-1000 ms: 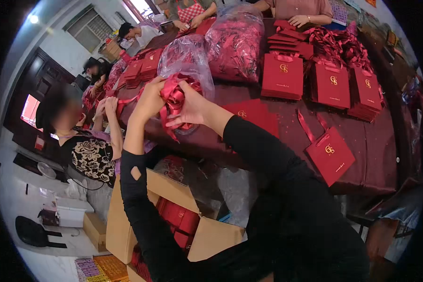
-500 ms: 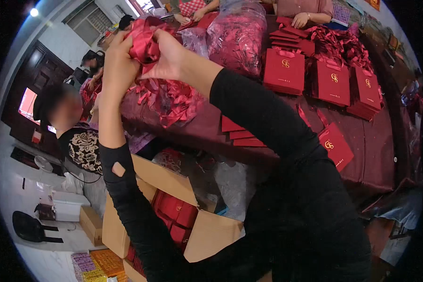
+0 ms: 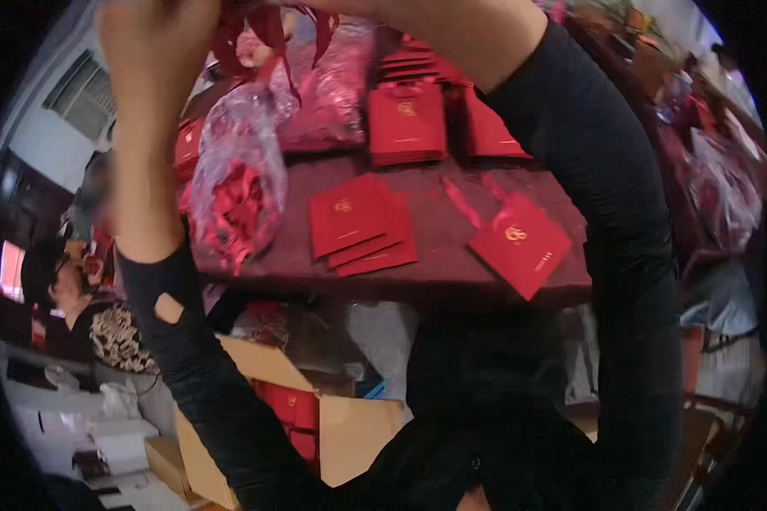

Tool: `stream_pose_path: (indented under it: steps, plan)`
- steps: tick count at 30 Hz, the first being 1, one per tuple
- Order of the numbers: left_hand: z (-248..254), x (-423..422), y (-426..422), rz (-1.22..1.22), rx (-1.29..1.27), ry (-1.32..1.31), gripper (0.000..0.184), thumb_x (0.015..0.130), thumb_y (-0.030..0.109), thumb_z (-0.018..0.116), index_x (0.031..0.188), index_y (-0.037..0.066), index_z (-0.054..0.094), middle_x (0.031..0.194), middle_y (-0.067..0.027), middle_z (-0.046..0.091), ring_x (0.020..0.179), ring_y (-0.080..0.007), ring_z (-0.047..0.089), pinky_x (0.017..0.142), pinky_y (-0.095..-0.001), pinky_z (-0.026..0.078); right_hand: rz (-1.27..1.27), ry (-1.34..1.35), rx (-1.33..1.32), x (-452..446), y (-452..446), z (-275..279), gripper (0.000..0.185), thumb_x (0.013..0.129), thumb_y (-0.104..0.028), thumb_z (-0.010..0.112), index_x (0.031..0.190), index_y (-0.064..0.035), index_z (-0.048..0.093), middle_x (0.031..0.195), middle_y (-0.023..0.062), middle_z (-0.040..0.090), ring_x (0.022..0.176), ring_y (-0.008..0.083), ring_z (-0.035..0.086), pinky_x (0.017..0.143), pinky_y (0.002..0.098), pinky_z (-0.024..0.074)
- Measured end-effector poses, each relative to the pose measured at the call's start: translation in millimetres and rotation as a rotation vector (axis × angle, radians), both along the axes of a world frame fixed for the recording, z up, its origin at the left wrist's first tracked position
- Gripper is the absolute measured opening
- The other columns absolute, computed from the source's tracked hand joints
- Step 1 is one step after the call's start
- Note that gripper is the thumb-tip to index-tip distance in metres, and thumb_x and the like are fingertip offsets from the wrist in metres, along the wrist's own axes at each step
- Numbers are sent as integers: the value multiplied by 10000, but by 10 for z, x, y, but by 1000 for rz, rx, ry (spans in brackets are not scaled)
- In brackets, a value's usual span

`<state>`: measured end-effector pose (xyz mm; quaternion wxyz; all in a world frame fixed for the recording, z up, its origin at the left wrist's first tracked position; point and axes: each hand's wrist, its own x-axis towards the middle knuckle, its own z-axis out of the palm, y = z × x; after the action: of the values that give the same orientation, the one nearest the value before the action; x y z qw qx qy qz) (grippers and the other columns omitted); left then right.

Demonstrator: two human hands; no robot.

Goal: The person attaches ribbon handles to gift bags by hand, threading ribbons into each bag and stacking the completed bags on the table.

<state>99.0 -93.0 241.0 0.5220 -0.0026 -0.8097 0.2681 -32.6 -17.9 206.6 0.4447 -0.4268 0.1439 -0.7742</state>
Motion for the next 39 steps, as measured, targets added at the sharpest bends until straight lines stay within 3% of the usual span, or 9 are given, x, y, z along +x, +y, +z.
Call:
stream_pose_path:
  steps: [12, 18, 20, 24, 27, 29, 32, 35, 39]
  plan:
    - [-559, -2809, 2129, -539, 272, 20, 485, 712, 57, 653, 1190, 43, 576, 1254, -154, 533, 1162, -385, 500, 938, -483, 434, -830, -54, 129, -2161, 2375, -244, 312, 941, -326, 442, 1129, -135, 602, 1155, 77, 647, 1049, 245, 617, 965, 512, 447]
    - [-1457, -3937, 2683, -483, 547, -297, 507, 722, 151, 691, 1191, 48, 529, 1316, -168, 452, 1190, -408, 442, 927, -575, 408, -960, -395, 346, -3534, 2966, -1264, 291, 946, -295, 449, 1113, -123, 614, 1127, 82, 663, 1014, 245, 638, 952, 474, 475]
    - [-1589, -3987, 2826, -405, 781, -719, 567, 727, 234, 697, 1214, 15, 507, 1297, -206, 465, 1164, -420, 470, 978, -536, 403, -779, -310, 344, -3550, 3192, -1702, 447, 965, -393, 350, 1284, -95, 447, 1308, 106, 494, 1188, 265, 481, 1052, 443, 346]
    - [-2134, -4052, 2990, -590, 1070, -759, 901, 702, 301, 709, 1398, -50, 257, 1437, -350, 242, 1313, -508, 293, 1081, -547, 283, -665, -9, 389, -3096, 3272, -2140, 678, 991, -507, 217, 1501, -64, 165, 1541, 125, 230, 1411, 292, 234, 1172, 401, 159]
    - [-2013, -3078, 2674, -736, 894, -674, 741, 774, 239, 661, 1415, 51, 341, 1484, -305, 185, 1384, -506, 131, 1119, -567, 168, -619, 45, 457, -3921, 3488, -2814, 533, 1007, -338, 374, 1448, -46, 312, 1414, 133, 425, 1271, 224, 439, 1064, 368, 354]
    - [-1985, -2275, 2266, -763, 920, -341, 709, 782, 278, 689, 1391, 79, 386, 1474, -280, 232, 1374, -481, 184, 1112, -549, 193, -989, 251, 1078, -4748, 3423, -3176, 412, 980, -300, 477, 1279, -22, 535, 1162, 71, 610, 1014, 164, 584, 866, 329, 476]
    - [-2159, -1222, 1358, -232, 886, 232, 671, 816, 269, 692, 1377, 50, 396, 1418, -237, 354, 1319, -414, 325, 1092, -498, 249, -960, 688, 1267, -4669, 3307, -3123, 314, 924, -290, 591, 1040, -11, 679, 908, 30, 676, 787, 132, 624, 684, 297, 506]
    - [-2720, -172, 298, 406, 880, 763, 651, 880, 229, 641, 1395, -16, 327, 1416, -305, 321, 1329, -449, 297, 1103, -492, 223, -680, 480, 1228, -5047, 3355, -3276, 305, 923, -256, 594, 1055, 8, 669, 952, 80, 703, 784, 171, 670, 696, 313, 547]
    - [-3362, 599, -658, 1011, 1249, 909, 745, 943, 509, 437, 1491, 77, 176, 1457, -396, 154, 1327, -528, 254, 1083, -594, 185, -515, 348, 1193, -4126, 3203, -2500, 276, 957, -205, 526, 1069, 10, 657, 998, 117, 702, 827, 233, 687, 769, 358, 561]
